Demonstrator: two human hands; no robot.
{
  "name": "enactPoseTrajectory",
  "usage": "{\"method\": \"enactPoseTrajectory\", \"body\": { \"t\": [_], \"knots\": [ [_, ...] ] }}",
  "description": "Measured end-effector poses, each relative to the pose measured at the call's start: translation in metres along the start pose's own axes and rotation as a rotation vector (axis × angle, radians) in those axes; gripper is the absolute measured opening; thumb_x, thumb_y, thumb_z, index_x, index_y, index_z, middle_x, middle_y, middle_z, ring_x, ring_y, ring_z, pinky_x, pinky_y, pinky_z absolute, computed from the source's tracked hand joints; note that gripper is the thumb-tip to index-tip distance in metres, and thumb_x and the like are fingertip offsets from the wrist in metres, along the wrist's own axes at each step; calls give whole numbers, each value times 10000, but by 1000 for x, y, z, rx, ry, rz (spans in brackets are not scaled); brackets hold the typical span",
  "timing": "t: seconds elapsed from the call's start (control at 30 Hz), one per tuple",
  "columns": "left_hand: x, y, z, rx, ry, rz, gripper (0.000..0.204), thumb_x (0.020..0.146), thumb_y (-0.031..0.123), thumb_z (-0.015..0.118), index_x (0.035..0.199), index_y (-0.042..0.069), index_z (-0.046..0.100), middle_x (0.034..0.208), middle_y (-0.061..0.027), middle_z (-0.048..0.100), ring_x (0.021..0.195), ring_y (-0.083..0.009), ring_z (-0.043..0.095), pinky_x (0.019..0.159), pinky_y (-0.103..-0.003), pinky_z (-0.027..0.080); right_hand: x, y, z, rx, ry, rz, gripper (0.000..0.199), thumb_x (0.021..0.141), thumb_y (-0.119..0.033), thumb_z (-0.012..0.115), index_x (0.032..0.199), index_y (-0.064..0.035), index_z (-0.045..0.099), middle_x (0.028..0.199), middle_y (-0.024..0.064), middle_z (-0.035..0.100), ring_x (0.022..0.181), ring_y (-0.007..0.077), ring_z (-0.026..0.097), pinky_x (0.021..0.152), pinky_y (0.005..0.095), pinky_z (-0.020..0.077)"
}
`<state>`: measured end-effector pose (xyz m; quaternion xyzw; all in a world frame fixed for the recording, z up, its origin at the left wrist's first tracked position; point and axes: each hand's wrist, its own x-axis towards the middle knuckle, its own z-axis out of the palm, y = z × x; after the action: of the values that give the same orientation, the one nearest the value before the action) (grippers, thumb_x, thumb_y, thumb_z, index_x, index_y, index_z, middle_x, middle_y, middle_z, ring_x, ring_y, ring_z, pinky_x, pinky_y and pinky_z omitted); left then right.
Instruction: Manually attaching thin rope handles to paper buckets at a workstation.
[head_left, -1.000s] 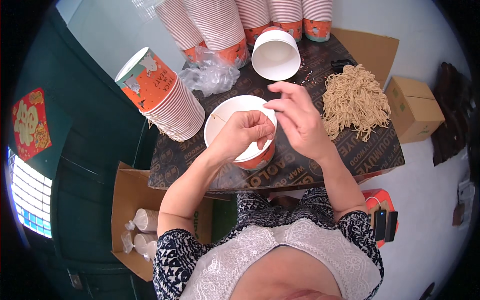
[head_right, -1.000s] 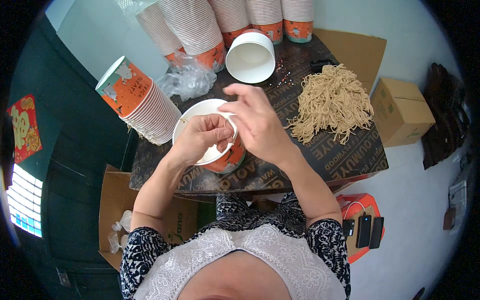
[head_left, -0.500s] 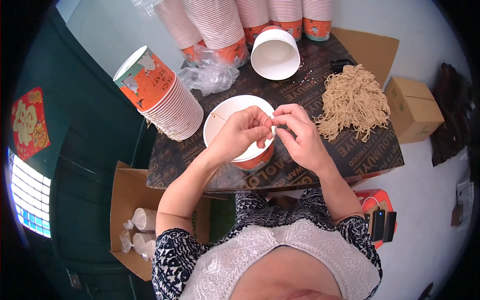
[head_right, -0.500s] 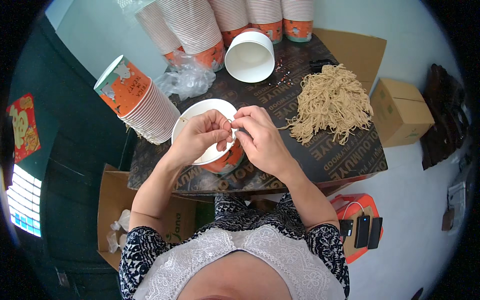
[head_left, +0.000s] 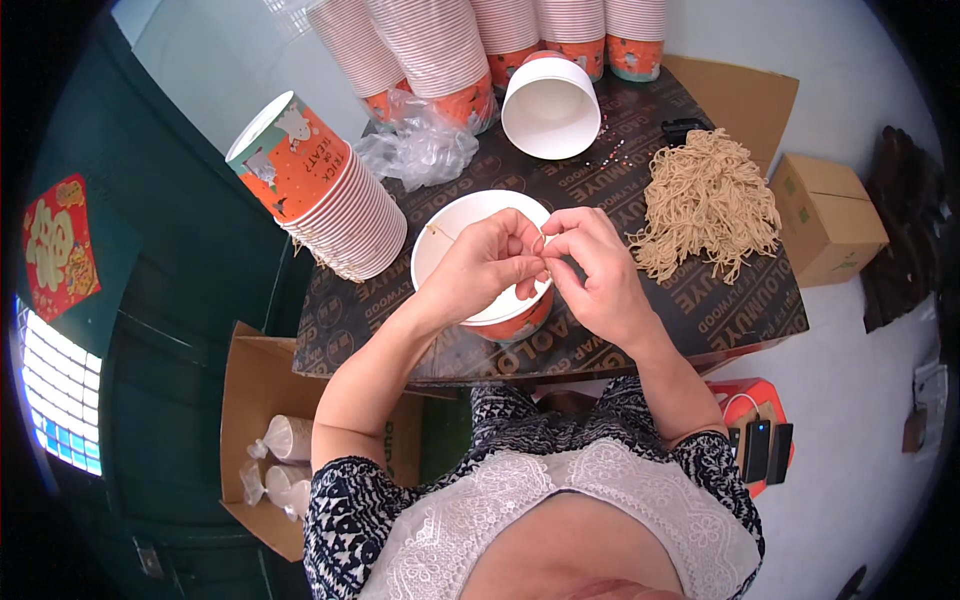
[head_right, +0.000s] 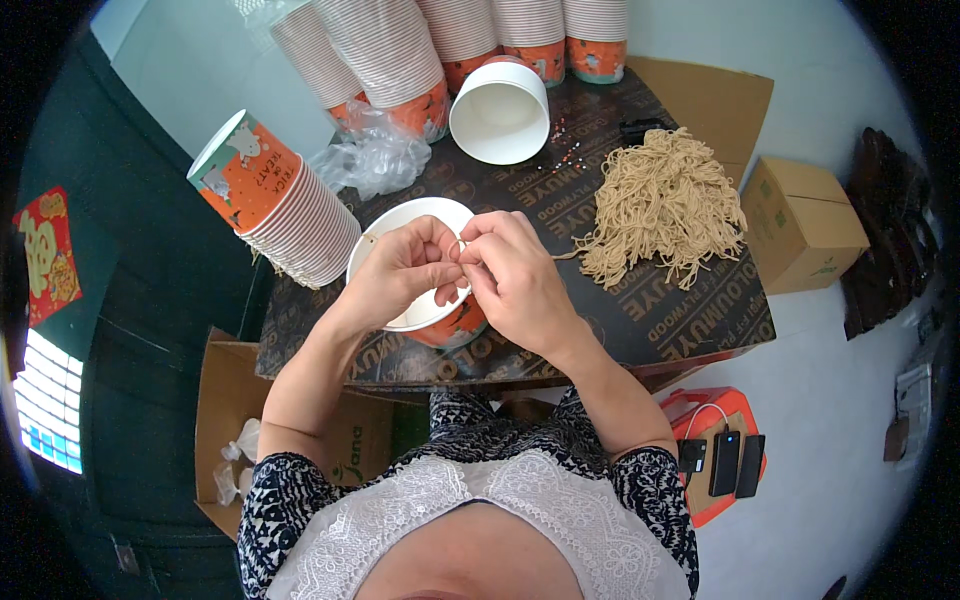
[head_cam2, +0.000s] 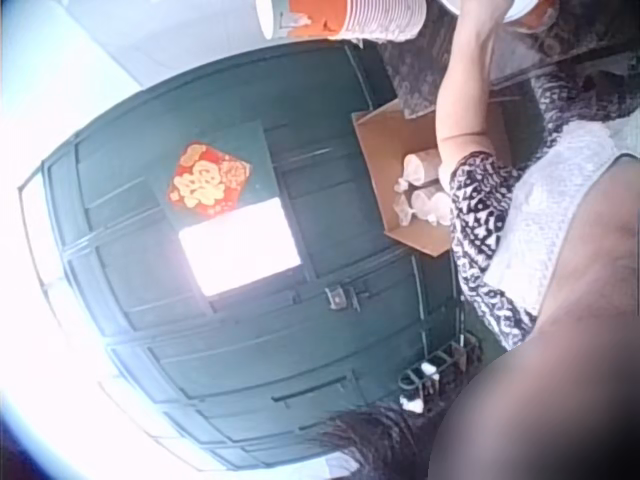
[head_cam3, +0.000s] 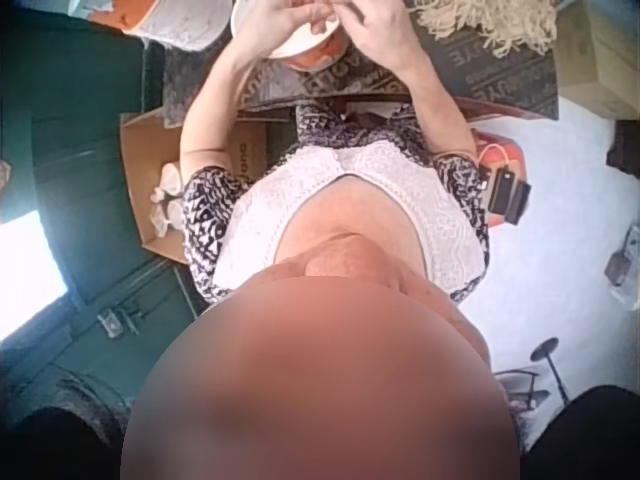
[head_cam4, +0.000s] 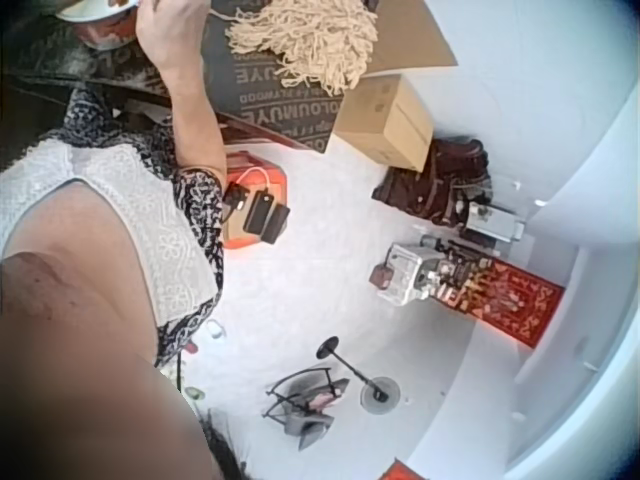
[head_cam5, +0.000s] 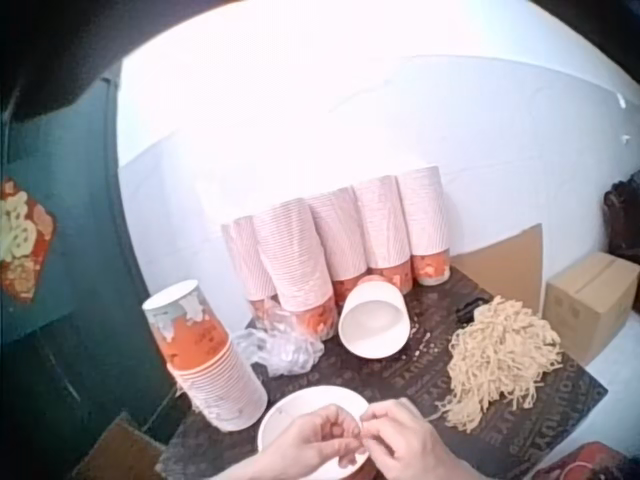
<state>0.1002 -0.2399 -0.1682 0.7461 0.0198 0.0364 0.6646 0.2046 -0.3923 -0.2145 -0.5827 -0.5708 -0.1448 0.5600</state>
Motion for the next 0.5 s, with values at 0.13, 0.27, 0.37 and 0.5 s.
{"method": "enactPoseTrajectory", "body": {
  "t": [0.13, 0.27, 0.37, 0.5],
  "knots": [
    [-1, 3, -4, 68, -14, -37, 111, 925, 19, 635, 954, -1, 529, 820, -70, 638, 690, -114, 602, 618, -226, 490, -2, -2, 4, -63, 20, -35, 162, 763, 62, 653, 861, -7, 544, 1029, 133, 579, 930, 318, 566, 788, 400, 478],
    [0, 4, -2, 88, -7, -61, 110, 929, 40, 632, 947, 1, 531, 816, -70, 633, 719, -125, 600, 654, -239, 487, -6, -3, 5, -107, 68, -40, 201, 742, 69, 662, 882, -9, 541, 1034, 141, 564, 920, 320, 565, 778, 403, 476],
    [1, 4, -2, 67, 12, -67, 105, 920, 35, 625, 930, 13, 522, 815, -70, 641, 722, -118, 599, 648, -237, 485, -7, -9, 5, -129, 93, -46, 208, 734, 74, 664, 883, -9, 544, 1036, 142, 561, 906, 317, 566, 764, 400, 478],
    [3, 0, -4, -15, -20, -70, 111, 923, 50, 634, 929, 15, 529, 828, -66, 634, 734, -122, 603, 666, -244, 491, -12, -18, 5, -154, 100, -47, 214, 726, 93, 647, 891, -6, 552, 1043, 141, 578, 906, 315, 570, 783, 399, 474]
  ]
}}
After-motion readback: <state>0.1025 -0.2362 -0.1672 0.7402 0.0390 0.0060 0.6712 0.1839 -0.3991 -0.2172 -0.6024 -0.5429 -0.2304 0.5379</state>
